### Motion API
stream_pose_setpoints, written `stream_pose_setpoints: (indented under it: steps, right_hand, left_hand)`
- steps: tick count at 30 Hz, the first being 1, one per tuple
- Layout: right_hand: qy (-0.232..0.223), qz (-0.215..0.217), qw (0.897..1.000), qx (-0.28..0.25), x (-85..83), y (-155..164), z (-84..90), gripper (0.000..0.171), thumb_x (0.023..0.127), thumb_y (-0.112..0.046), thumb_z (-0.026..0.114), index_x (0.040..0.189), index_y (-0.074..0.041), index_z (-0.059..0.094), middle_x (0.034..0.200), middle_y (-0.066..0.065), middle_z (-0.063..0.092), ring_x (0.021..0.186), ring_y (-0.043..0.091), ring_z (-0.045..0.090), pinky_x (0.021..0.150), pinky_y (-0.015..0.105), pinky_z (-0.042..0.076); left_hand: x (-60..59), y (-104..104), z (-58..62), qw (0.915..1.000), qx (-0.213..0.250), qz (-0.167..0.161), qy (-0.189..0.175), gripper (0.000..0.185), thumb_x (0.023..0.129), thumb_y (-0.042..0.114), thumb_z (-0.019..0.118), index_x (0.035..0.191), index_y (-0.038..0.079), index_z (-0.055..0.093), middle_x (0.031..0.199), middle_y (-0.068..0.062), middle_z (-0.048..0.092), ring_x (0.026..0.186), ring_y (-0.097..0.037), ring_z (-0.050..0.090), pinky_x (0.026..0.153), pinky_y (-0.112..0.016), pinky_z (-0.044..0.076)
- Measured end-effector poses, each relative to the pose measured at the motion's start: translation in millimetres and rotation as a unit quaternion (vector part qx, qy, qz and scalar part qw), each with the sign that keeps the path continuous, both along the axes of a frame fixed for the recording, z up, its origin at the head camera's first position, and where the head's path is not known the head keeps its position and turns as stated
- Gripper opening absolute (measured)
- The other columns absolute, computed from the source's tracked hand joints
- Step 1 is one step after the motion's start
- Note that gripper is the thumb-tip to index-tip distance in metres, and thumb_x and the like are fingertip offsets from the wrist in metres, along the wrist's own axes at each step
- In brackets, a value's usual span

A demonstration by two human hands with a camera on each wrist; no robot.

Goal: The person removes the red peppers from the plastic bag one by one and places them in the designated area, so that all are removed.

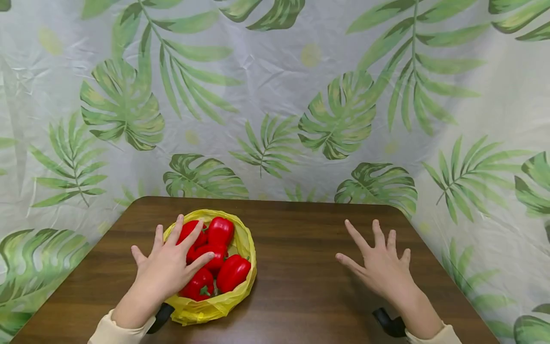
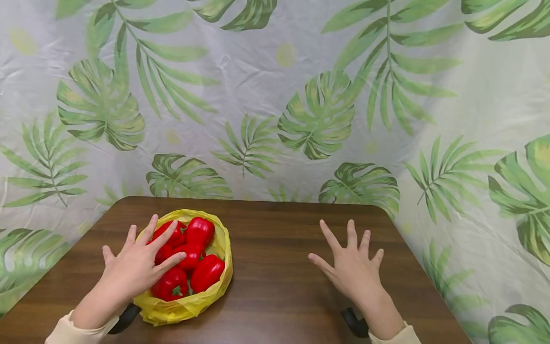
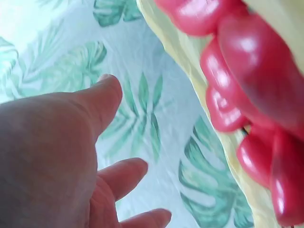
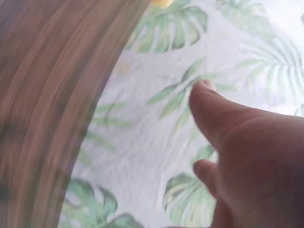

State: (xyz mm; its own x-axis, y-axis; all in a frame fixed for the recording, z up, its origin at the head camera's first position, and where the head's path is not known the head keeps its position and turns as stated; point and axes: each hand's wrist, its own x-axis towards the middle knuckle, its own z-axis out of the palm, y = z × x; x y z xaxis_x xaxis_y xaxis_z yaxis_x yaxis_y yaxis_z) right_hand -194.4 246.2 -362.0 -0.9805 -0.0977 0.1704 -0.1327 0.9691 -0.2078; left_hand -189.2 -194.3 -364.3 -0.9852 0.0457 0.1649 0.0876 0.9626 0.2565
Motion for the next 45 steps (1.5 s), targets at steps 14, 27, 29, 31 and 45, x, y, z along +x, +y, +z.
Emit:
stream_pose_setpoints:
  steps: [14, 27, 29, 31, 45]
  right_hand:
    - [0.035, 0.105, 0.990, -0.089, -13.0, -50.4, 14.8, 0.073, 0.101, -0.063, 0.067, 0.164, -0.034, 0.045, 0.154, 0.017, 0.058, 0.125, 0.043, 0.067, 0.080, 0.062, 0.060]
    - [-0.045, 0.188, 0.968, -0.162, -41.7, -105.2, 13.4, 0.062, 0.101, -0.048, 0.074, 0.155, -0.024, 0.056, 0.138, 0.007, 0.068, 0.124, 0.030, 0.067, 0.100, 0.052, 0.059]
    - [-0.064, 0.199, 0.962, -0.175, -45.4, -115.5, 11.4, 0.060, 0.101, -0.045, 0.075, 0.153, -0.022, 0.058, 0.137, 0.008, 0.069, 0.122, 0.030, 0.069, 0.100, 0.050, 0.060]
    - [-0.082, 0.208, 0.956, -0.189, -47.5, -125.3, 9.1, 0.058, 0.101, -0.043, 0.076, 0.151, -0.021, 0.059, 0.134, 0.009, 0.070, 0.120, 0.030, 0.070, 0.100, 0.049, 0.060]
    - [-0.145, 0.264, 0.929, -0.217, -49.0, -173.6, 0.9, 0.054, 0.101, -0.037, 0.076, 0.146, -0.012, 0.062, 0.126, 0.016, 0.071, 0.103, 0.021, 0.074, 0.089, 0.036, 0.063]
  left_hand:
    - [-9.8, -79.5, -20.5, 0.9971, 0.069, 0.028, 0.015, 0.083, 0.106, 0.066, 0.054, 0.168, 0.013, 0.037, 0.166, -0.044, 0.028, 0.142, -0.072, 0.038, 0.091, -0.087, 0.046]
    - [-13.4, -98.5, -55.9, 0.9827, 0.184, -0.021, -0.009, 0.071, 0.111, 0.050, 0.055, 0.167, 0.010, 0.038, 0.166, -0.038, 0.036, 0.152, -0.063, 0.032, 0.107, -0.087, 0.033]
    - [-12.6, -98.0, -59.9, 0.9808, 0.193, -0.032, -0.004, 0.069, 0.111, 0.047, 0.057, 0.167, 0.011, 0.039, 0.166, -0.037, 0.037, 0.152, -0.061, 0.033, 0.107, -0.086, 0.034]
    - [-11.6, -97.4, -63.3, 0.9791, 0.199, -0.040, 0.001, 0.068, 0.111, 0.045, 0.059, 0.167, 0.011, 0.040, 0.166, -0.036, 0.037, 0.152, -0.061, 0.034, 0.107, -0.085, 0.036]
    - [-11.1, -94.9, -74.2, 0.9733, 0.213, -0.074, 0.041, 0.061, 0.109, 0.036, 0.064, 0.163, 0.012, 0.047, 0.163, -0.033, 0.044, 0.150, -0.058, 0.041, 0.108, -0.081, 0.040]
